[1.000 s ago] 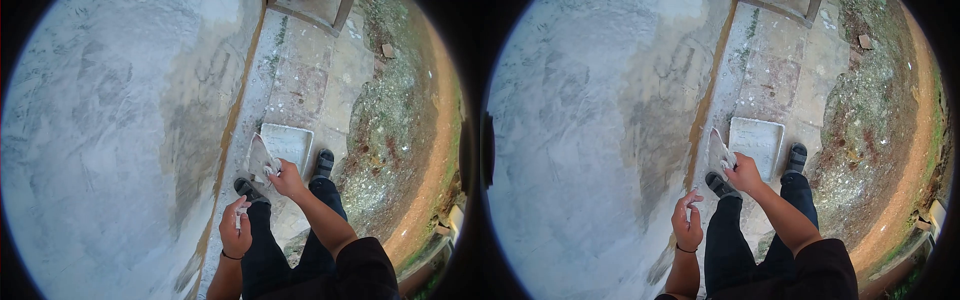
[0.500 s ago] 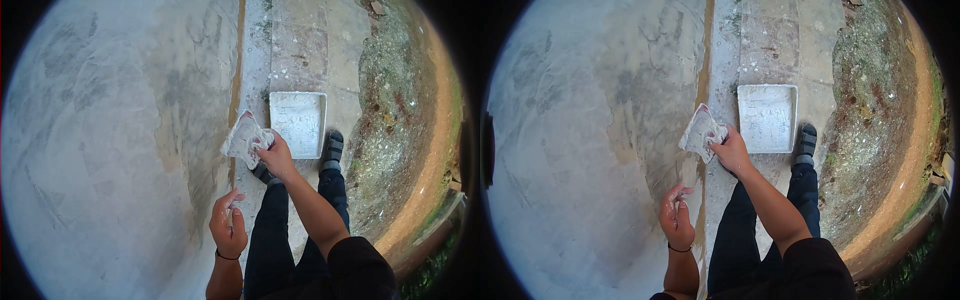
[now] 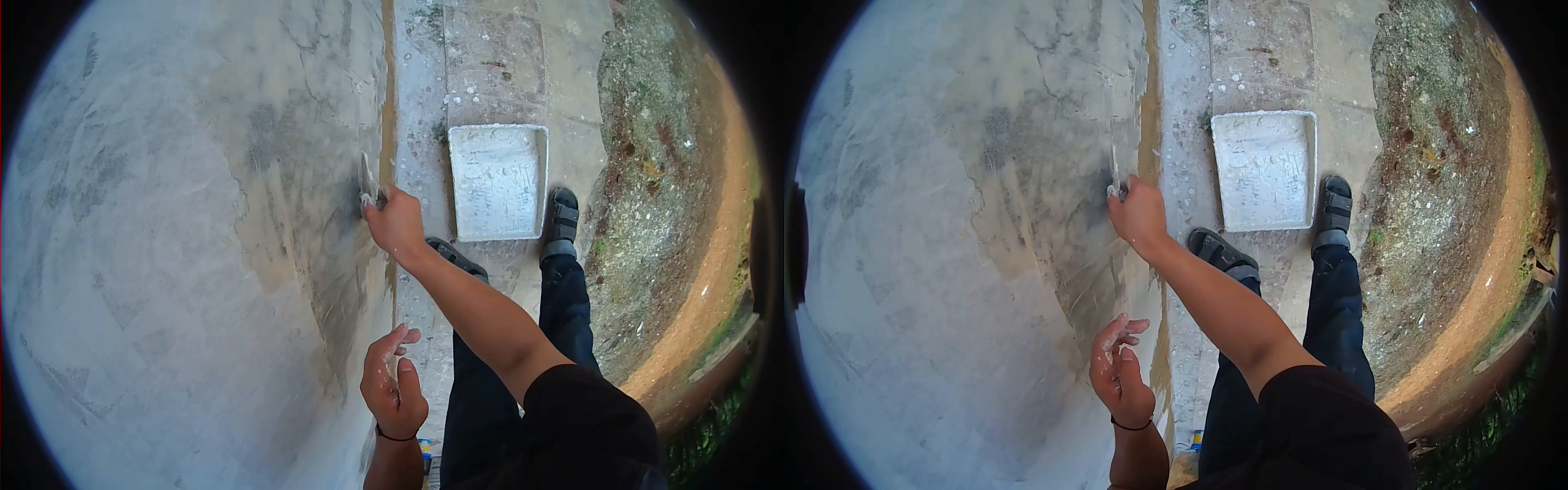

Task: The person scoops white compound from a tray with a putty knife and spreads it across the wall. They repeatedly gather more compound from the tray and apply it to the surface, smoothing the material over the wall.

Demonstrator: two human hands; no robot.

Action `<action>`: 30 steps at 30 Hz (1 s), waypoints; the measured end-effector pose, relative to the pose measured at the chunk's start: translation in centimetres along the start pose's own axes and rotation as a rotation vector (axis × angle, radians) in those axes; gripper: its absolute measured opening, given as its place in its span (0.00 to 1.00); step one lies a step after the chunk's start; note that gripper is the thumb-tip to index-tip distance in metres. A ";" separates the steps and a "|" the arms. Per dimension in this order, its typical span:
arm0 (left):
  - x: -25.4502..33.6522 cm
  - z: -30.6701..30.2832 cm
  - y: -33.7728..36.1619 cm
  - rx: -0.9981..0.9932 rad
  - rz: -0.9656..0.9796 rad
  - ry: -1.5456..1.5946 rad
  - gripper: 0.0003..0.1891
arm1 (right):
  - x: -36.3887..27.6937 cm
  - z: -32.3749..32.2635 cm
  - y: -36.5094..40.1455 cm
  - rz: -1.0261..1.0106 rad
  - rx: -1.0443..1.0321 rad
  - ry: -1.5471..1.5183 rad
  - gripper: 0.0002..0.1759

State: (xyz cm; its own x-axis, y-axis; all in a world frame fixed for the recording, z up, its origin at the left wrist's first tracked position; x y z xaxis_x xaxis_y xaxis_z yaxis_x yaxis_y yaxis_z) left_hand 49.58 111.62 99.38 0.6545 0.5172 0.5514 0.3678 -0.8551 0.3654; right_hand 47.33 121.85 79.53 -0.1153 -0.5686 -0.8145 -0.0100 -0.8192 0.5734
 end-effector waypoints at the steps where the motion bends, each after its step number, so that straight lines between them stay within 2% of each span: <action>1: 0.3 0.0 -0.1 0.001 0.002 -0.005 0.18 | -0.4 1.0 0.5 -0.044 -0.036 0.009 0.10; 6: 1.1 -0.2 -0.4 0.011 0.069 0.005 0.17 | -2.8 2.5 2.0 -0.157 -0.027 -0.015 0.10; 8: 1.3 -0.2 -0.6 0.022 0.099 0.019 0.18 | -4.0 1.7 2.5 -0.081 -0.185 -0.140 0.10; 9: 1.4 -0.3 -0.6 0.013 0.114 -0.005 0.18 | -4.6 1.0 3.0 -0.084 -0.178 -0.139 0.10; 11: 1.6 -0.3 -0.7 -0.003 0.129 -0.029 0.18 | -5.6 -0.9 4.0 -0.073 -0.306 -0.222 0.10; 15: 1.8 -0.1 -0.9 -0.029 0.109 -0.056 0.22 | -4.9 -5.7 4.2 -0.080 -0.444 -0.207 0.06; 17: 1.8 0.3 -1.2 -0.047 0.096 -0.072 0.23 | -2.6 -6.5 2.9 0.149 -0.511 -0.540 0.08; 18: 1.7 0.5 -1.4 -0.064 0.084 -0.068 0.23 | -1.3 -6.1 2.2 0.155 -0.506 -0.543 0.08; 20: 1.6 1.2 -1.8 -0.084 0.072 -0.064 0.24 | 1.8 -4.8 0.3 0.345 -0.600 -0.824 0.10; 22: 1.5 1.8 -2.3 -0.078 0.079 -0.029 0.27 | 4.9 -2.5 -1.4 0.364 -0.563 -0.830 0.10; 24: 1.8 1.9 -2.8 -0.092 0.072 -0.030 0.28 | 5.2 -1.0 -2.3 0.387 -0.528 -0.838 0.09; 26: 1.9 1.9 -3.2 -0.101 0.066 -0.023 0.28 | 5.4 -0.2 -2.7 0.329 -0.496 -0.582 0.09; 30: 1.8 1.9 -4.0 -0.116 0.090 -0.021 0.28 | 5.8 -1.6 -2.6 0.251 -0.376 -0.397 0.08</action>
Point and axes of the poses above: each hand's wrist, its own y-axis away from the middle knuckle, its own z-axis out of the palm, x = y × z, the point moved 1 cm from there along -y, towards the middle knuckle, and after that the axes turned 13 degrees about -y, right-handed, at the moved point
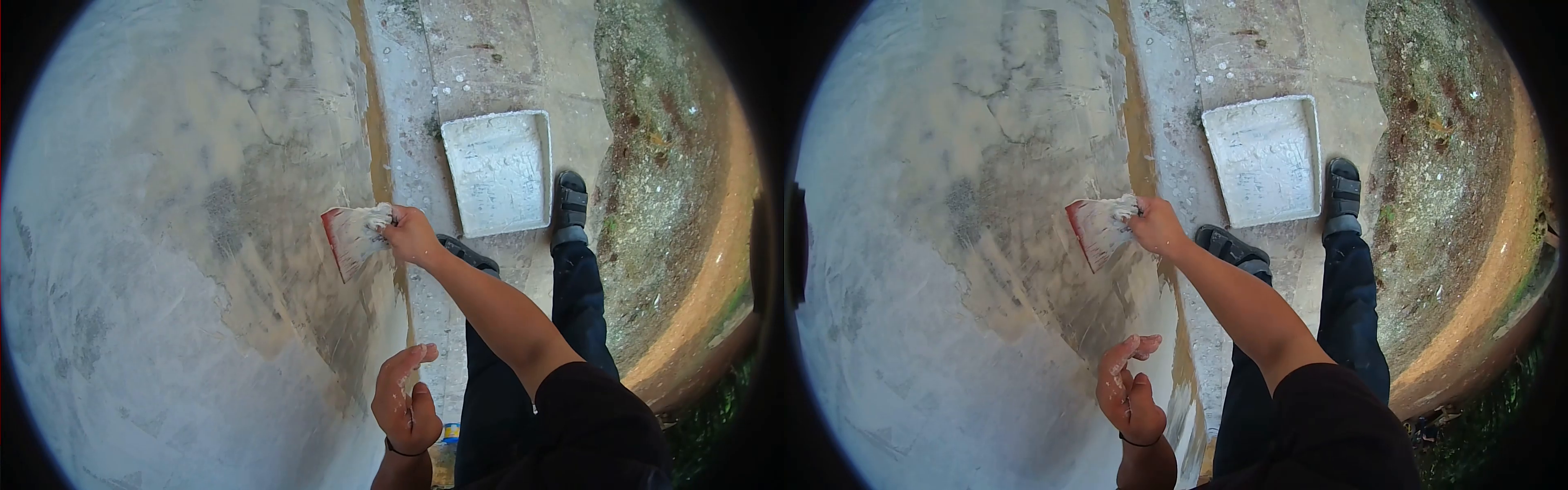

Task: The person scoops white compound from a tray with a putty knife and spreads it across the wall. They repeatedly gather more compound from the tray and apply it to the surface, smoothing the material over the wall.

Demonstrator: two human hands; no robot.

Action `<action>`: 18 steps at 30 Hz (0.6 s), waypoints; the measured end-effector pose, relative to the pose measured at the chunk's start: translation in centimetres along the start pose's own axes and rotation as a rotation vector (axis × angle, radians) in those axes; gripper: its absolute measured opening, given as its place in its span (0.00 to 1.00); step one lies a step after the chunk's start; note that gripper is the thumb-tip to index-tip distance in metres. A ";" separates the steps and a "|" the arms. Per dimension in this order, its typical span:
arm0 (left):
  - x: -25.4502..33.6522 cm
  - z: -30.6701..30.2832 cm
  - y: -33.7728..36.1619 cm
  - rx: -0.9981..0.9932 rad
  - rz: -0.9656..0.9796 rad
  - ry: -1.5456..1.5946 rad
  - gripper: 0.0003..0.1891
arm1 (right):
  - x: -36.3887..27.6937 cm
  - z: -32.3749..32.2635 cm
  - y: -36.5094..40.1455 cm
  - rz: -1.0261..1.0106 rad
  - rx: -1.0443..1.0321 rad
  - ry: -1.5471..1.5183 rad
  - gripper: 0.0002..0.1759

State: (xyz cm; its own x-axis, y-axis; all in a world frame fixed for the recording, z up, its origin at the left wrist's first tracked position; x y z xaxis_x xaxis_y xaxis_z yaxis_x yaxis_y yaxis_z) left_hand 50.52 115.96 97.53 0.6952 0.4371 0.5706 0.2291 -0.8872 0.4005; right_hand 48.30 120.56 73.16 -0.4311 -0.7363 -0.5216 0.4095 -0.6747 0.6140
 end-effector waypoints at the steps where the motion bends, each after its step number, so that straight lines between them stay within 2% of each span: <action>1: 0.0 -0.1 -0.1 0.009 0.009 -0.006 0.28 | 0.1 -1.2 0.4 0.063 0.029 -0.089 0.08; 3: 0.0 -0.4 -0.5 0.025 0.002 -0.001 0.28 | 0.0 -2.9 1.0 0.122 0.056 -0.173 0.09; 6: -0.4 -0.7 -1.0 0.050 -0.009 -0.010 0.28 | -0.7 -3.5 1.5 0.031 0.180 -0.132 0.08; 8: -0.6 -0.7 -1.4 0.060 -0.008 -0.022 0.29 | -1.5 -2.7 1.0 -0.022 0.329 0.360 0.08; 12: -0.4 -1.1 -2.2 0.126 0.002 -0.067 0.30 | -2.3 2.2 -0.3 -0.135 0.281 0.333 0.09; 14: -0.3 -1.3 -2.3 0.149 0.004 -0.072 0.30 | -3.2 4.5 0.6 -0.283 0.262 0.344 0.09; 17: -0.1 -1.6 -2.3 0.170 0.074 -0.045 0.32 | -5.3 6.6 2.4 -0.325 0.227 0.298 0.10; 18: 0.2 -1.7 -2.1 0.186 0.073 -0.050 0.29 | -6.0 6.9 3.0 -0.327 0.229 0.300 0.10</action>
Point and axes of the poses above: each hand's wrist, its own y-axis away from the middle knuckle, its own z-axis out of the palm, x = y × z, the point moved 1 cm from there along -y, towards the middle knuckle, and after that the axes turned 13 degrees about -y, right-handed, at the moved point
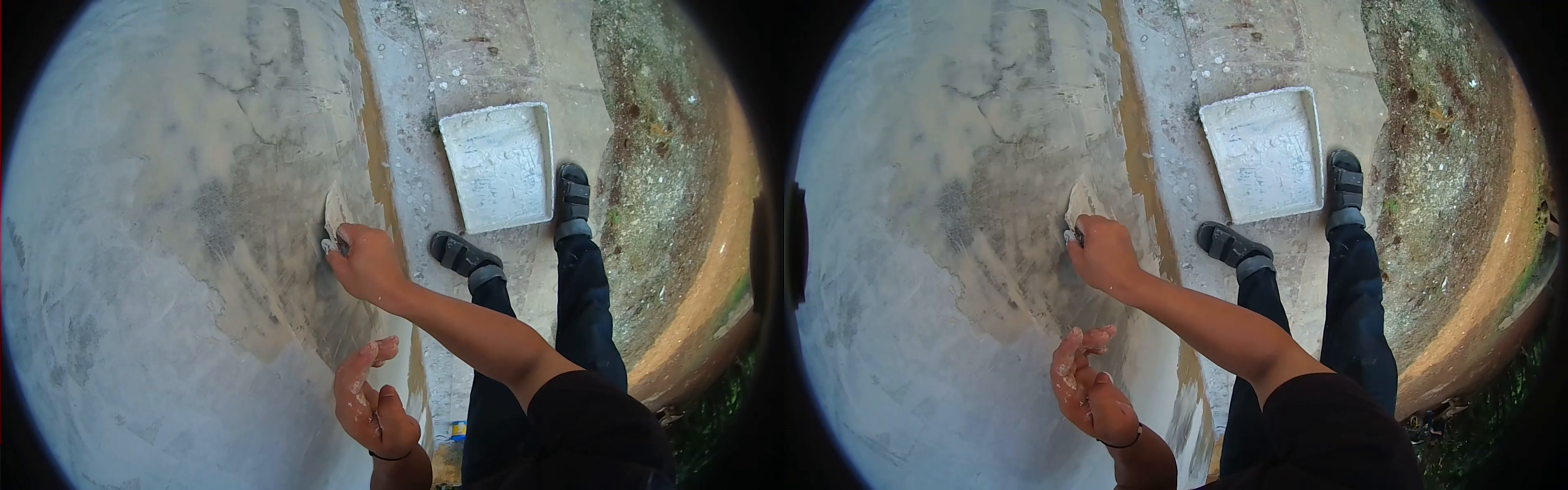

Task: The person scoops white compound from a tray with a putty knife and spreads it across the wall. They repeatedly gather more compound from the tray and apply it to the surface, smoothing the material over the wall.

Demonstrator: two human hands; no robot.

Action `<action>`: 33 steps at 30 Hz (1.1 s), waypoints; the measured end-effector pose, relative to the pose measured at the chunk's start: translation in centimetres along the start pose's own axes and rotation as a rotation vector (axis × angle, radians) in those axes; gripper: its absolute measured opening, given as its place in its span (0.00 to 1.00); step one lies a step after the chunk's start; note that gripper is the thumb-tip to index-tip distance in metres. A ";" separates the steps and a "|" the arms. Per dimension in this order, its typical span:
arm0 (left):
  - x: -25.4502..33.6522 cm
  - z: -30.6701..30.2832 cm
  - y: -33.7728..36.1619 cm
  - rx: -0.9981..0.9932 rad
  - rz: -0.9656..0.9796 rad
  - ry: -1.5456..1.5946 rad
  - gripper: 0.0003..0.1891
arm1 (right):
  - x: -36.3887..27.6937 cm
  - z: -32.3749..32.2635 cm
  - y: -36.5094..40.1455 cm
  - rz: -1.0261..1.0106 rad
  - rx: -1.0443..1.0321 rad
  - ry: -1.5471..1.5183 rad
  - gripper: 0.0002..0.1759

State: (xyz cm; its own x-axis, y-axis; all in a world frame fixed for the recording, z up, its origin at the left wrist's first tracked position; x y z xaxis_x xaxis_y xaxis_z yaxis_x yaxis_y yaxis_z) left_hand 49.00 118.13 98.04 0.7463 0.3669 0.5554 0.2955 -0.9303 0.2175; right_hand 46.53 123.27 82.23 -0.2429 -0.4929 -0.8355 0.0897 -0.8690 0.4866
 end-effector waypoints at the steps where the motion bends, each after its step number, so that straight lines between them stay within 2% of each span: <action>1: 0.3 -0.2 0.2 0.018 0.000 -0.004 0.27 | -0.8 -0.1 0.4 0.026 -0.027 -0.068 0.10; 6: 1.9 -1.0 1.1 0.045 0.011 -0.017 0.25 | -4.3 -0.7 2.1 0.064 -0.119 -0.273 0.10; 9: 2.5 -1.1 1.3 0.071 0.021 -0.026 0.24 | -5.9 -2.8 3.0 0.074 -0.214 -0.279 0.08; 13: 2.7 -1.2 1.1 0.085 0.018 -0.053 0.21 | -3.7 -6.1 2.8 0.208 -0.272 -0.374 0.08; 15: 2.3 -1.1 1.1 0.075 0.017 -0.055 0.20 | 0.2 -5.9 1.9 0.335 -0.270 -0.581 0.10; 17: 2.0 -0.9 0.9 0.062 0.020 -0.057 0.20 | 4.2 -5.1 0.3 0.347 -0.253 -0.509 0.09; 19: 1.9 -0.6 1.0 0.065 0.011 -0.046 0.28 | 7.4 -3.9 -1.0 0.364 -0.236 -0.437 0.08; 21: 1.7 -0.6 1.0 0.061 0.011 -0.052 0.27 | 9.4 -3.2 -2.2 0.320 -0.120 -0.437 0.10; 22: 1.6 -0.6 1.0 0.057 0.014 -0.052 0.27 | 10.2 -3.1 -2.6 0.320 -0.126 -0.438 0.10; 24: 1.4 -0.7 1.0 0.051 0.007 -0.061 0.27 | 11.7 -3.5 -3.1 0.265 -0.030 -0.231 0.10; 26: 1.2 -0.8 0.8 0.046 0.003 -0.068 0.27 | 13.8 -4.4 -3.2 0.271 -0.041 -0.224 0.10; 28: 0.8 -0.6 0.4 0.015 -0.018 -0.116 0.26 | 14.2 -5.4 -3.1 0.270 -0.048 -0.210 0.10; 30: 0.2 -0.4 -0.3 0.001 0.006 -0.165 0.23 | 13.1 -6.5 -2.3 0.364 -0.045 -0.448 0.08; 31: -0.2 -0.3 -0.6 -0.016 0.029 -0.220 0.19 | 12.5 -7.0 -2.1 0.365 -0.041 -0.444 0.08; 33: -0.7 -0.2 -0.9 -0.018 0.013 -0.235 0.19 | 10.5 -7.6 -1.5 0.350 0.034 -0.285 0.13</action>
Point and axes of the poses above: each hand's wrist, its own y-axis away from the middle knuckle, its own z-axis out of the palm, x = y × z, the point moved 1 cm from there along -y, towards the middle knuckle, and after that the axes turned 13 degrees about -y, right-handed, at the moved point
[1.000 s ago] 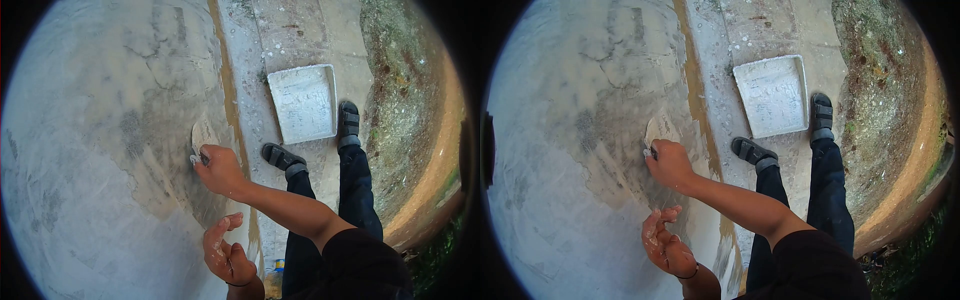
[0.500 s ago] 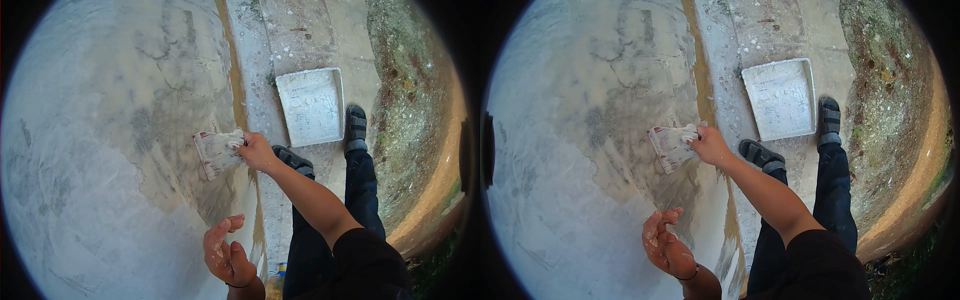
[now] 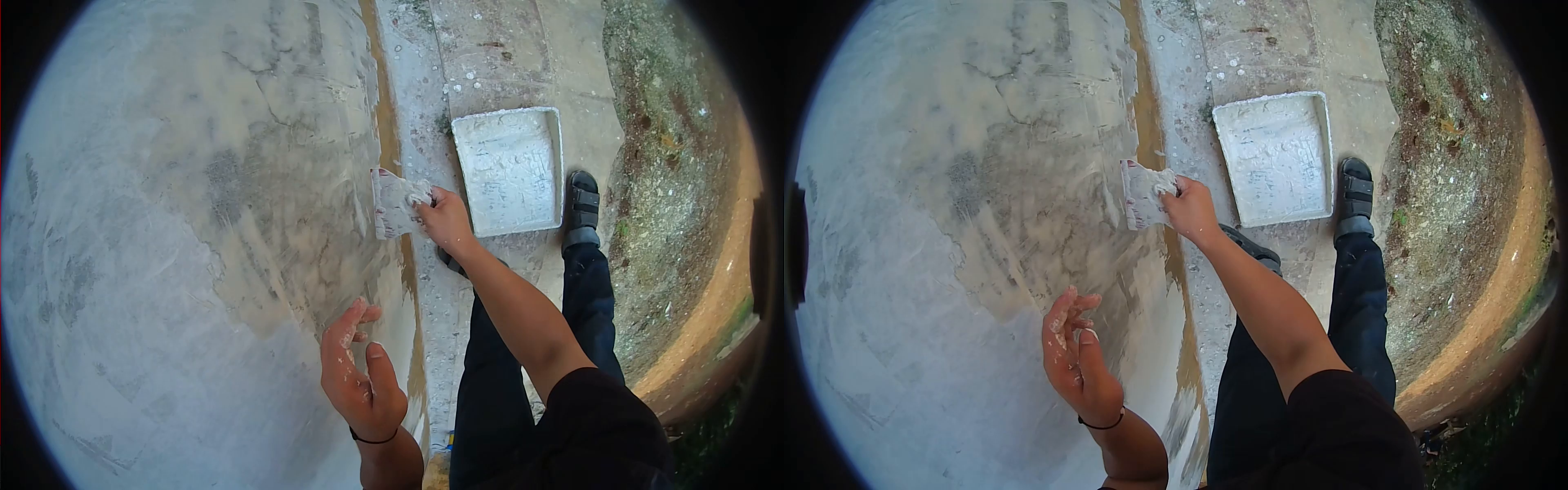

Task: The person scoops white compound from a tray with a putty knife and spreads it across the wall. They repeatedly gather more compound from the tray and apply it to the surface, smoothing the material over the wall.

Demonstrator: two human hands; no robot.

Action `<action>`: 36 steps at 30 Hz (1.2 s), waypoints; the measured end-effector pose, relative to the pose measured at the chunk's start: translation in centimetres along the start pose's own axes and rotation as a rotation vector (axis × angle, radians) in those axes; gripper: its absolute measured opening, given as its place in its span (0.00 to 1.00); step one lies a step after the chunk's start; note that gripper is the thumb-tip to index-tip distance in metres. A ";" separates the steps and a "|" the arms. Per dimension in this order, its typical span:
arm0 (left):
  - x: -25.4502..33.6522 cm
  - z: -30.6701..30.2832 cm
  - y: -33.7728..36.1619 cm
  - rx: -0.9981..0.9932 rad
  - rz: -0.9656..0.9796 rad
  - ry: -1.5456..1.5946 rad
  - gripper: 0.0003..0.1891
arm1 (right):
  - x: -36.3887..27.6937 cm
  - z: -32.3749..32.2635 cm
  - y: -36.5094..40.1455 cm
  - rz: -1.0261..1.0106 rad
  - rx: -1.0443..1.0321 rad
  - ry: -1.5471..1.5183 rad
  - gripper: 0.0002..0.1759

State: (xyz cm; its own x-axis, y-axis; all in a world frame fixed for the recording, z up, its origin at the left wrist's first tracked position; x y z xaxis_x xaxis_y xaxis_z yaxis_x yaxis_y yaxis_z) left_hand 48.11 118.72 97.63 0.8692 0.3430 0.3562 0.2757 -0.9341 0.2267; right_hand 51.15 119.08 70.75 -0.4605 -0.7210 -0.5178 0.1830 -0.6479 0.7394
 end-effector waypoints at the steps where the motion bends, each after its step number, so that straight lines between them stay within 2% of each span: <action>1: -0.1 0.0 0.0 0.007 -0.009 -0.019 0.19 | -0.7 0.5 0.5 0.000 0.005 -0.002 0.13; 3: -0.1 0.0 0.1 -0.001 -0.011 -0.019 0.19 | -2.2 2.5 1.0 -0.287 0.091 0.333 0.07; 5: 0.3 -0.2 0.3 -0.009 -0.004 -0.021 0.19 | -0.8 5.2 0.5 -0.387 0.044 0.282 0.08; 12: 1.8 -2.1 2.0 0.047 0.052 0.002 0.19 | -7.8 9.8 7.3 -0.308 -0.159 0.113 0.08; 17: 3.3 -2.7 3.0 0.060 0.051 0.012 0.19 | -11.5 7.7 11.8 -0.341 -0.247 -0.037 0.06; 19: 3.5 -2.7 3.2 0.062 0.057 0.063 0.19 | -11.5 6.7 12.2 -0.199 -0.307 -0.135 0.06; 20: 3.5 -2.6 3.2 0.060 0.061 0.057 0.19 | -11.1 6.6 11.7 -0.200 -0.306 -0.142 0.06; 22: 3.3 -2.4 3.0 0.040 0.057 0.034 0.19 | -8.8 6.7 9.5 -0.084 -0.309 -0.442 0.08; 27: 2.1 -0.9 2.8 0.000 0.035 0.009 0.18 | 0.9 6.8 -0.2 -0.042 -0.242 -0.579 0.09; 29: 1.5 -0.1 2.8 -0.019 0.025 -0.004 0.18 | 2.8 6.0 -2.8 -0.069 -0.140 -0.348 0.09; 30: 1.3 0.4 2.7 -0.040 0.022 -0.011 0.18 | 3.0 5.5 -3.5 -0.061 -0.138 -0.350 0.09; 32: 0.7 1.0 2.7 -0.063 0.016 -0.018 0.18 | 3.5 4.0 -4.8 -0.123 -0.002 -0.178 0.10; 35: 0.1 1.7 2.6 -0.092 0.026 -0.016 0.18 | 4.6 1.2 -5.7 -0.129 0.066 -0.046 0.11; 36: 0.1 1.8 2.6 -0.102 0.030 -0.022 0.17 | 5.1 0.8 -5.9 -0.161 0.056 -0.123 0.11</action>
State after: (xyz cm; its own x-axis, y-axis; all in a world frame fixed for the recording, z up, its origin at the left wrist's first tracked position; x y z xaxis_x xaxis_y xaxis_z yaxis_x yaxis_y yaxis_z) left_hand 49.65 116.12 96.61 0.8856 0.3114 0.3445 0.2069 -0.9287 0.3078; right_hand 47.05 119.42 64.09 -0.5835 -0.5714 -0.5771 0.0516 -0.7353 0.6758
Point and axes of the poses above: each hand's wrist, its own y-axis away from the middle knuckle, its own z-axis out of the palm, x = y × z, the point moved 1 cm from there along -y, towards the middle knuckle, and after that the axes turned 13 degrees about -y, right-handed, at the moved point
